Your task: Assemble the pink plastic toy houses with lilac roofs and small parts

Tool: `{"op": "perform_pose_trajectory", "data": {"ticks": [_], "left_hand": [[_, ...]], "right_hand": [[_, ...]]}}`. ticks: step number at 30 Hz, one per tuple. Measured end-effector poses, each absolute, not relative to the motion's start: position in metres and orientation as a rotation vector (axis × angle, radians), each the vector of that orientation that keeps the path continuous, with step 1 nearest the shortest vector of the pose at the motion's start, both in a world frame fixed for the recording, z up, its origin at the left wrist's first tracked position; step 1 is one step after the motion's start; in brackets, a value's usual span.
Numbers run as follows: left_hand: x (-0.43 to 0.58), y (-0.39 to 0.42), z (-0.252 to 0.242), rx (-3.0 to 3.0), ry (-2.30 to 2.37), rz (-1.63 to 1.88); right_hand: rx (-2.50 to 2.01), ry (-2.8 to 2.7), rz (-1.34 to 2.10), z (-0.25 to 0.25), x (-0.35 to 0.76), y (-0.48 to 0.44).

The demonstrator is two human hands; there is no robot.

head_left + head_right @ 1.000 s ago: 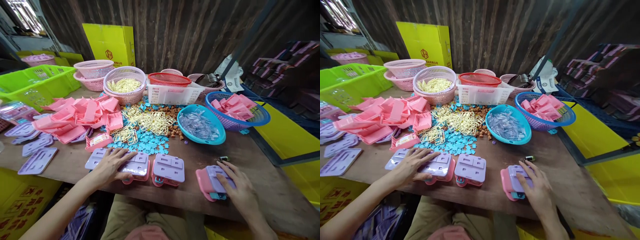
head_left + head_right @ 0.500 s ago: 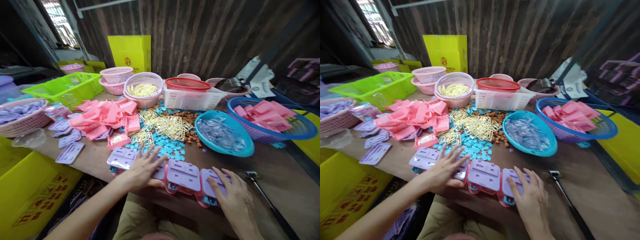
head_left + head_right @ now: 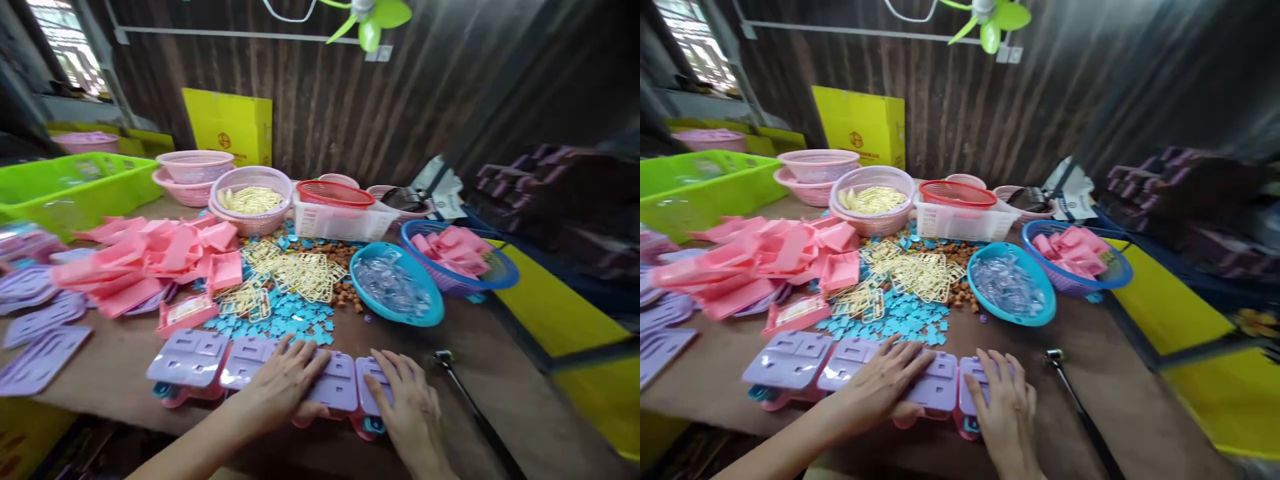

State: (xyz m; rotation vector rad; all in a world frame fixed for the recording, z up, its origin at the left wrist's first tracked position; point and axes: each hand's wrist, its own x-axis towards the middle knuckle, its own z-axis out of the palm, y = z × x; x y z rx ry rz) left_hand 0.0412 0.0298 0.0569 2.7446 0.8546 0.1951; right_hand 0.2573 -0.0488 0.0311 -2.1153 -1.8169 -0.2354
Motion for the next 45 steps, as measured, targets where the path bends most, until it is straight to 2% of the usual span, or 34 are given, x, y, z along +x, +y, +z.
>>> {"op": "perform_pose_trajectory", "data": {"ticks": [4,8,14,20,25,32,39,45], "left_hand": [[0.042,0.031,0.060,2.706,0.849,0.094],[0.040,0.034,0.053,2.735,0.780,0.159],[0.041,0.034,0.048,2.805,0.725,0.189],[0.050,0.029,0.052,2.883,0.781,0.065],[0.059,0.029,0.056,2.872,0.811,-0.044],[0.058,0.029,0.057,2.879,0.773,0.021],[0.061,0.027,0.067,2.857,0.810,-0.056],[0.067,0.023,0.053,2.878,0.902,0.079]], "right_hand": [[-2.130,-1.770,-0.175,0.033,0.255,-0.054],[-2.129,-1.783,-0.088,0.035,0.256,-0.057],[-1.943,-1.718,0.102,0.039,0.281,-0.052],[-1.879,-1.685,0.244,0.032,0.287,-0.050],[-1.913,-1.672,0.232,0.029,0.279,-0.050],[-1.947,-1.679,0.224,0.032,0.277,-0.047],[-1.950,-1.695,0.207,0.032,0.278,-0.046],[-1.933,-1.695,0.221,0.028,0.282,-0.045]]}}
